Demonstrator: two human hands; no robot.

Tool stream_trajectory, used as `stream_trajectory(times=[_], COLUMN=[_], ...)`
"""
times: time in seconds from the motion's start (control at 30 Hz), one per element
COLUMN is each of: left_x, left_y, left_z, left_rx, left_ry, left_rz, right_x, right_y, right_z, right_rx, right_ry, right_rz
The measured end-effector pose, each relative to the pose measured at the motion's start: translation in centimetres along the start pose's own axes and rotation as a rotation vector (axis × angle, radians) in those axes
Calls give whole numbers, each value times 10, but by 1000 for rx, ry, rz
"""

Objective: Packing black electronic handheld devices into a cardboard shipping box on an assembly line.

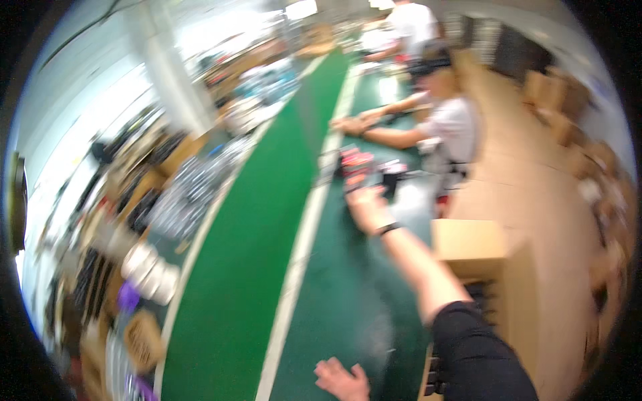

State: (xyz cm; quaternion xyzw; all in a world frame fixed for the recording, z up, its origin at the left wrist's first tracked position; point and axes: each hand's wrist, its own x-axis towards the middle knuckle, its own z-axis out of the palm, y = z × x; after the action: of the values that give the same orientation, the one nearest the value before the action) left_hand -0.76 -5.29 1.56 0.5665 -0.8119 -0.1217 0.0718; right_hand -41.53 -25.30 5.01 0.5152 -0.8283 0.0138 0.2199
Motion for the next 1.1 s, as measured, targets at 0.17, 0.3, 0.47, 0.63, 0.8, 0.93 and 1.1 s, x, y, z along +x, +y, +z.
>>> stream_trajectory(times=[0.17, 0.3, 0.47, 0.63, 0.8, 0.93, 1.1], left_x=[-8, -3, 1, 2, 1, -2, -5], left_y=[12, 0, -1, 7, 9, 8, 8], left_z=[5, 11, 13, 10, 10, 9, 14], left_rx=[63, 140, 154, 120, 116, 113, 101], left_ry=[-18, 45, 49, 15, 23, 17, 5], left_rz=[118, 112, 107, 100, 103, 90, 107], right_x=[-14, -10, 13, 24, 17, 6, -48], right_y=[13, 2, -1, 7, 16, 13, 0], right_z=[-1, -15, -10, 24, 15, 1, -23], right_rx=[32, 85, 154, -53, 86, 129, 16], right_ry=[189, 196, 90, 244, 228, 194, 187], right_rz=[124, 208, 262, 315, 158, 84, 12])
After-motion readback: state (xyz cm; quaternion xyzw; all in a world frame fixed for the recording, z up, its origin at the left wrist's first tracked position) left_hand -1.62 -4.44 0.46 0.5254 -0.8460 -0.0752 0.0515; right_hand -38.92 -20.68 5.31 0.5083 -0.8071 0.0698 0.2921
